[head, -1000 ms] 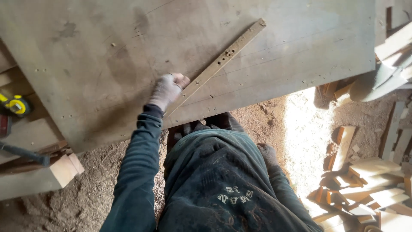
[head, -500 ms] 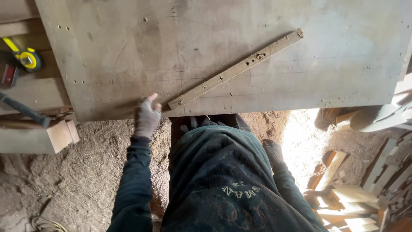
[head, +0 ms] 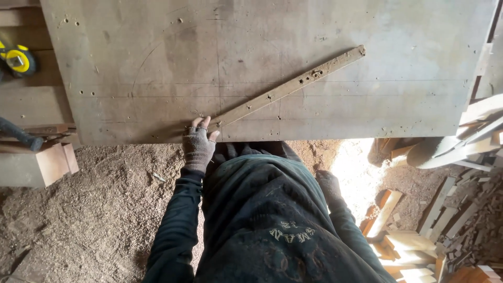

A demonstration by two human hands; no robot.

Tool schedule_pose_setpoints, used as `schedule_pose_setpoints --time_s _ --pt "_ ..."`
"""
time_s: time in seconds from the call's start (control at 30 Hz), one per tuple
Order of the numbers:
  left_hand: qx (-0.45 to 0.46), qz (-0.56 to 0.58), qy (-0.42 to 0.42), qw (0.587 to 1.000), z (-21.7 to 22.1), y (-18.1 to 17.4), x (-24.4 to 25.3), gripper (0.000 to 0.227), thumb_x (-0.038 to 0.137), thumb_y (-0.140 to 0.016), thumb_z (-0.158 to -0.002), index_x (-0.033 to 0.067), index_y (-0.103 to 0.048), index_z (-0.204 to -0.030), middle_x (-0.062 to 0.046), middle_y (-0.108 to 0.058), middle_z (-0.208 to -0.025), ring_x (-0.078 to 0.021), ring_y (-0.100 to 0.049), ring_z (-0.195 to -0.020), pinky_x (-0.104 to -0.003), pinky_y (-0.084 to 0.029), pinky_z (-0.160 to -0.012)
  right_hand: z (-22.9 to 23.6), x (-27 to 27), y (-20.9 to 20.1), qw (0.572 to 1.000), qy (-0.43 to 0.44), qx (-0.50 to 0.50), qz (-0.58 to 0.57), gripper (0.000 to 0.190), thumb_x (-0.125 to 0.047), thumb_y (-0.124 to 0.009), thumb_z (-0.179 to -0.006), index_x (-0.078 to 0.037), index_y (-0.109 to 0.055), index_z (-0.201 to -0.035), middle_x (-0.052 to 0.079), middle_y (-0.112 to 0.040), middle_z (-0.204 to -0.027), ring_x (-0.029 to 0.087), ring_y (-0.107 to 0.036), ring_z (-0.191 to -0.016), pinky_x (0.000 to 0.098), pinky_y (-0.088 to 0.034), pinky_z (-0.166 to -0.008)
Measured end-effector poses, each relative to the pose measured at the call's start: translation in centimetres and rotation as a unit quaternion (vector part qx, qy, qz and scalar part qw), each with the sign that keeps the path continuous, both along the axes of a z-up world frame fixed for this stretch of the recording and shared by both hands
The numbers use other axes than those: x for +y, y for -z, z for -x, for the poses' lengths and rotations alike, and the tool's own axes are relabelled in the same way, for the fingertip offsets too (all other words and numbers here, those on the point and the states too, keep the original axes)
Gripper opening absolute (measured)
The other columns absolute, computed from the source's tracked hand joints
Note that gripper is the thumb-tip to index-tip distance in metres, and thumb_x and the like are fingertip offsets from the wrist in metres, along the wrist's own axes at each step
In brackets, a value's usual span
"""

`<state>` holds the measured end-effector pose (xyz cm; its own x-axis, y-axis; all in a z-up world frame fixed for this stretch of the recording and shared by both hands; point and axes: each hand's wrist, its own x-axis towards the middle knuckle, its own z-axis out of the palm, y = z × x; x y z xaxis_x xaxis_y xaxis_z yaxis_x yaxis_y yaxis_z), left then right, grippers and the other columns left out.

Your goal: Using a wooden strip as a compass and a glass template to draw and trace shapes on a plywood sheet.

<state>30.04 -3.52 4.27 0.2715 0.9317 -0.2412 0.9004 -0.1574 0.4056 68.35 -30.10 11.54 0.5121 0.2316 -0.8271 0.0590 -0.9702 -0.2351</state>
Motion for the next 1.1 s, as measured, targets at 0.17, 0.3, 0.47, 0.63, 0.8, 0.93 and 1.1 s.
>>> schedule_pose_setpoints --time_s 0.17,0.3,0.47,0.63,0.8,0.93,1.1 --pt "0.015 -0.043 0.025 0.999 0.5 1.1 0.0 0.054 0.047 -0.074 -0.089 0.0248 -0.065 -0.138 -0.002 -0.059 -0.137 -0.0296 -0.063 -0.118 -0.048 -0.048 -0.096 -0.3 -3.7 3.0 1.0 -0.016 -0.009 0.006 0.04 -0.042 -0.068 -0.097 -0.02 -0.073 -0.13 0.009 -0.073 -0.127 0.031 -0.059 -0.13 0.0449 -0.045 -0.11" --pt "-0.008 -0.053 0.021 0.998 1.0 3.2 -0.4 0.054 0.046 -0.076 -0.088 0.0241 -0.066 -0.136 -0.003 -0.059 -0.134 -0.0316 -0.063 -0.117 -0.049 -0.047 -0.095 0.9 -3.3 0.0 0.998 0.039 0.034 -0.041 0.045 -0.029 -0.063 -0.094 -0.005 -0.068 -0.133 0.018 -0.074 -0.12 0.034 -0.063 -0.123 0.0438 -0.047 -0.107" --pt "-0.02 -0.069 0.016 0.997 1.1 3.6 -0.6 0.053 0.045 -0.077 -0.088 0.0237 -0.067 -0.135 -0.003 -0.06 -0.134 -0.0314 -0.064 -0.117 -0.049 -0.048 -0.096 0.7 -3.4 0.8 0.995 0.054 0.055 -0.065 0.049 -0.026 -0.06 -0.095 0.0 -0.064 -0.137 0.022 -0.073 -0.12 0.035 -0.064 -0.122 0.0434 -0.048 -0.107" --pt "-0.005 -0.085 0.018 0.996 1.1 2.9 -0.4 0.053 0.048 -0.075 -0.087 0.0258 -0.067 -0.135 -0.001 -0.061 -0.132 -0.03 -0.065 -0.114 -0.049 -0.05 -0.092 0.6 -3.0 1.8 0.999 0.007 0.035 -0.003 0.045 -0.04 -0.068 -0.097 -0.017 -0.07 -0.136 0.017 -0.07 -0.131 0.036 -0.055 -0.134 0.0467 -0.043 -0.112" --pt "-0.015 -0.1 0.019 0.995 0.9 2.4 -0.4 0.052 0.045 -0.077 -0.087 0.023 -0.068 -0.133 -0.004 -0.062 -0.131 -0.0325 -0.066 -0.113 -0.05 -0.051 -0.091 0.8 -2.3 1.2 0.998 0.015 0.044 -0.039 0.04 -0.032 -0.066 -0.099 -0.01 -0.072 -0.132 0.022 -0.072 -0.124 0.038 -0.06 -0.127 0.0468 -0.047 -0.107" --pt "-0.006 -0.112 0.022 0.993 0.9 3.1 -0.5 0.052 0.046 -0.077 -0.086 0.0238 -0.068 -0.132 -0.003 -0.062 -0.129 -0.0313 -0.065 -0.112 -0.049 -0.051 -0.089 0.4 -3.2 1.5 0.989 0.072 0.077 -0.101 0.048 -0.022 -0.069 -0.092 -0.003 -0.067 -0.136 0.025 -0.073 -0.118 0.038 -0.064 -0.12 0.047 -0.049 -0.103" --pt "-0.018 -0.111 0.024 0.993 1.0 2.7 -0.4 0.051 0.046 -0.076 -0.087 0.0221 -0.069 -0.131 -0.004 -0.062 -0.129 -0.0325 -0.065 -0.111 -0.05 -0.05 -0.089 0.5 -3.1 1.7 0.992 0.06 0.071 -0.08 0.045 -0.025 -0.069 -0.094 -0.005 -0.069 -0.134 0.024 -0.073 -0.12 0.04 -0.063 -0.123 0.0474 -0.049 -0.103"
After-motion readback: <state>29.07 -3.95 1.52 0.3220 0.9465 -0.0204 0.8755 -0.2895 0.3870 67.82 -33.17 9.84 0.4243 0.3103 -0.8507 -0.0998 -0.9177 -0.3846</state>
